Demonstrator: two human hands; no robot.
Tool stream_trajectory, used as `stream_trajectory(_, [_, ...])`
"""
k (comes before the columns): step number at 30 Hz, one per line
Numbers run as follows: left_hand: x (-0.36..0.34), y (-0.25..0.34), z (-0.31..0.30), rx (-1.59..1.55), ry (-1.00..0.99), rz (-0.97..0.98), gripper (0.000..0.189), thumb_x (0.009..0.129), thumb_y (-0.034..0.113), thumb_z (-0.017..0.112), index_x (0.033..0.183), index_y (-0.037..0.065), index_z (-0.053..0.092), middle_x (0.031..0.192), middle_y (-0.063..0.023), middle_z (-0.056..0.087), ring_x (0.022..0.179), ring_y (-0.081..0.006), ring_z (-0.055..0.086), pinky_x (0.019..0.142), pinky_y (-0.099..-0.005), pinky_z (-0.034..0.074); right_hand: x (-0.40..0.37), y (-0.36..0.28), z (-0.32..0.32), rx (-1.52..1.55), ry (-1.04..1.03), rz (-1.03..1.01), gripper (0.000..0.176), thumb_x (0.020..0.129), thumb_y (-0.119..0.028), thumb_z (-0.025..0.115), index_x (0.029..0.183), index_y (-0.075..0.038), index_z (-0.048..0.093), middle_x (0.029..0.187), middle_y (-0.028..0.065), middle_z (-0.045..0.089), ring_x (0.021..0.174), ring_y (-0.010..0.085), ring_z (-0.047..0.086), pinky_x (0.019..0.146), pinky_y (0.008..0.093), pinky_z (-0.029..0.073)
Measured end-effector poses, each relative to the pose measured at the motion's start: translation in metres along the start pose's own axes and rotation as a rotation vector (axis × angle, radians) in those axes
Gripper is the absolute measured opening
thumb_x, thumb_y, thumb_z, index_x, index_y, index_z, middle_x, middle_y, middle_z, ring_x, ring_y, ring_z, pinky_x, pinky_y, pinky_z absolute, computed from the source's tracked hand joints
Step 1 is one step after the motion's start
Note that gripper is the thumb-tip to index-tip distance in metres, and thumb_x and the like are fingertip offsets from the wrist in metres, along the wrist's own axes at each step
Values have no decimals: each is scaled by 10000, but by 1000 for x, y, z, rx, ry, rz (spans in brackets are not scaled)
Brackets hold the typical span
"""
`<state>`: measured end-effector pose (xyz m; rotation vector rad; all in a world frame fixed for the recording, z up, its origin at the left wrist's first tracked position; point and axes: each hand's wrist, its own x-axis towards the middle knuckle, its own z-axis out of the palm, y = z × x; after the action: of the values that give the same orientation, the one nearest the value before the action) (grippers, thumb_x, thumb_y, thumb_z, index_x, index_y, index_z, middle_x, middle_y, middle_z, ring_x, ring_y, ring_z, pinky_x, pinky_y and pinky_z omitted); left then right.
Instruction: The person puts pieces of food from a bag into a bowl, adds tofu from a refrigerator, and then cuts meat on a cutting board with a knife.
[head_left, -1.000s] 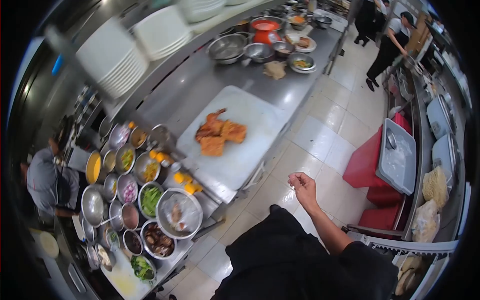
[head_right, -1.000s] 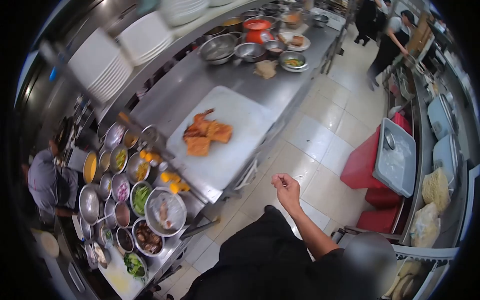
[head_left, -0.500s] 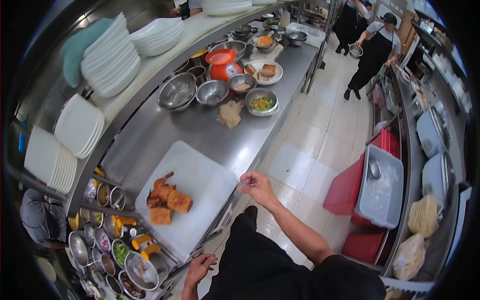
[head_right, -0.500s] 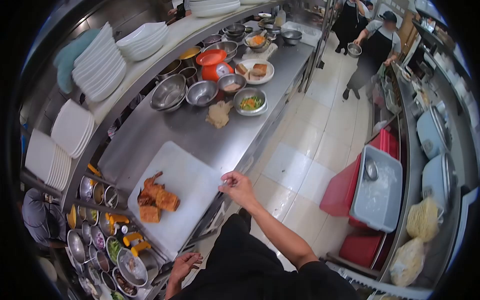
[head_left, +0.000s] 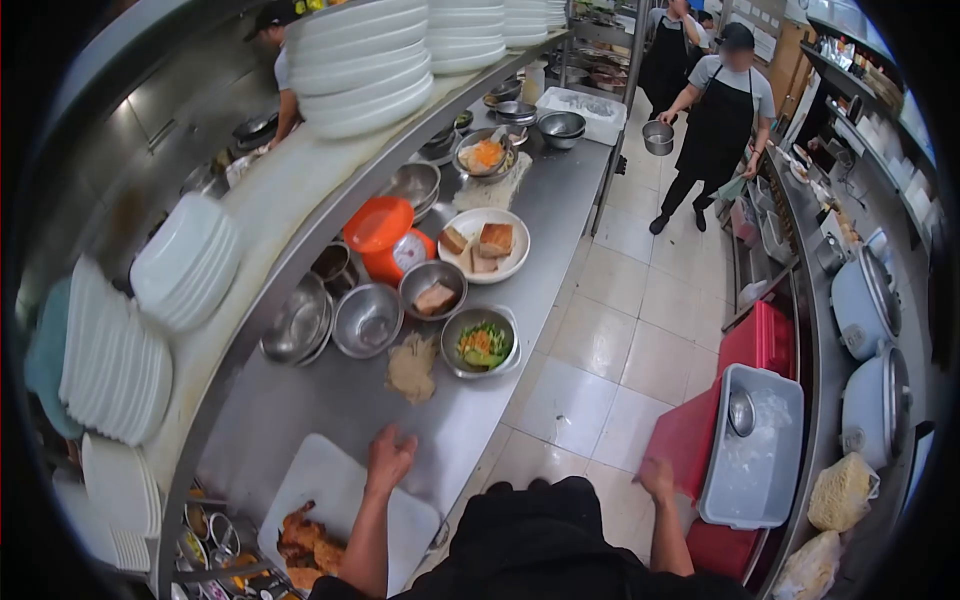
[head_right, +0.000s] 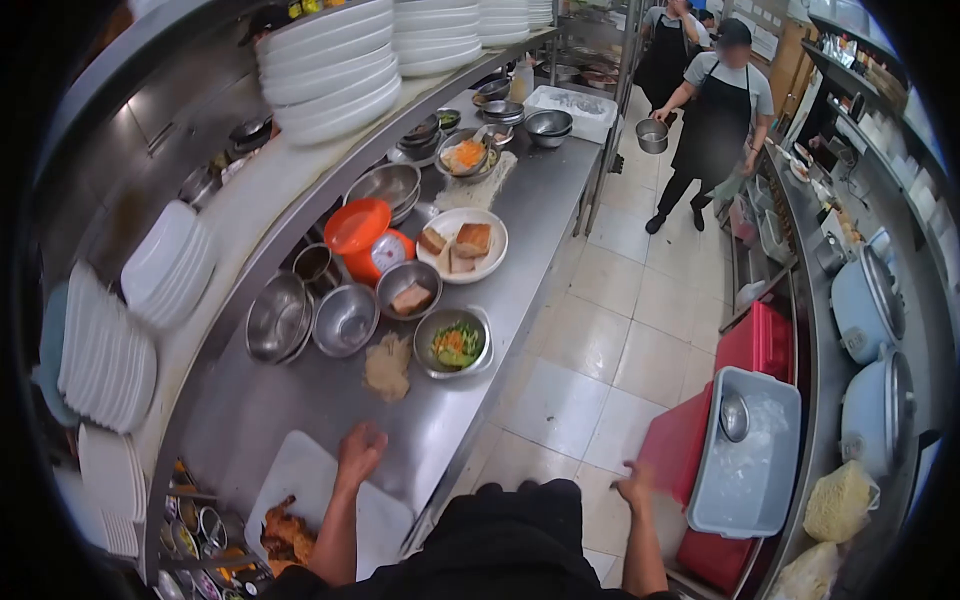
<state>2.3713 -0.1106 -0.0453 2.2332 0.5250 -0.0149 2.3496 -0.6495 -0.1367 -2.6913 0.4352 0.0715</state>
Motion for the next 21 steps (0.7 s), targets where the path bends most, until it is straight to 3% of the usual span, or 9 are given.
stream_trajectory(1, [23, 6, 4, 211, 134, 194, 453, 804, 219, 667, 1219, 59, 582, 1082, -204, 640, 1034, -341, 610, 889, -404, 474, -3, 23, 8, 48, -52, 198, 503, 500, -173, 864, 940, -23, 672, 993, 192, 648, 947, 332, 620, 823, 393, 501])
stream_trajectory(2, [42, 22, 5, 219, 139, 202, 453, 804, 219, 667, 1219, 59, 582, 1082, -204, 640, 1034, -341, 610, 889, -404, 474, -3, 39, 15, 94, -103, 391, 585, 456, -172, 895, 969, -15, 661, 1046, 193, 630, 1003, 333, 600, 849, 395, 490])
stream_trajectory(4, [74, 54, 13, 444, 229, 260, 608, 748, 205, 700, 1293, 17, 505, 1159, -258, 579, 1100, -404, 547, 944, -443, 442, -5, 48, 18, 80, -42, 503, 471, 511, -164, 882, 890, 11, 665, 977, 183, 657, 936, 293, 627, 810, 396, 503])
stream_trajectory(5, [90, 58, 21, 447, 239, 259, 608, 748, 205, 700, 1293, 17, 505, 1159, -258, 579, 1100, -404, 547, 944, -443, 442, 6, 37, 7, 287, -120, 671, 422, 539, -165, 875, 862, 11, 668, 952, 178, 669, 907, 278, 635, 786, 394, 508])
stream_trajectory(6, [108, 53, 27, 498, 173, 201, 649, 718, 208, 730, 1290, -2, 505, 1122, -267, 587, 1068, -409, 559, 934, -444, 448, 17, 27, -1, 496, -204, 837, 376, 567, -165, 869, 834, 11, 671, 928, 174, 681, 877, 263, 644, 763, 392, 513])
stream_trajectory(9, [151, 28, 28, 516, -32, 74, 732, 625, 212, 803, 1263, -28, 535, 1063, -277, 600, 992, -411, 581, 911, -454, 460, 70, 8, 3, 565, -205, 910, 297, 620, -162, 846, 805, 4, 683, 862, 149, 701, 813, 235, 659, 730, 378, 521])
stream_trajectory(16, [146, 34, 34, 599, 102, -139, 590, 607, 170, 784, 1165, 37, 644, 1091, -274, 602, 1009, -408, 585, 922, -439, 469, 260, 5, 49, 428, -258, 455, 357, 603, -196, 874, 869, -30, 704, 856, 104, 707, 799, 210, 659, 758, 333, 528])
stream_trajectory(18, [145, 47, 36, 608, 126, -178, 579, 601, 154, 777, 1155, 43, 652, 1085, -270, 609, 1009, -404, 590, 924, -434, 472, 327, -22, 52, 451, -274, 432, 385, 599, -206, 877, 897, -38, 700, 880, 98, 704, 814, 199, 657, 764, 331, 529])
stream_trajectory(21, [145, 50, 38, 577, 173, -162, 547, 586, 123, 762, 1120, 45, 670, 1071, -260, 625, 1001, -392, 605, 917, -424, 483, 399, -97, 23, 550, -196, 166, 386, 621, -169, 854, 944, -41, 686, 894, 95, 696, 809, 192, 654, 752, 319, 525])
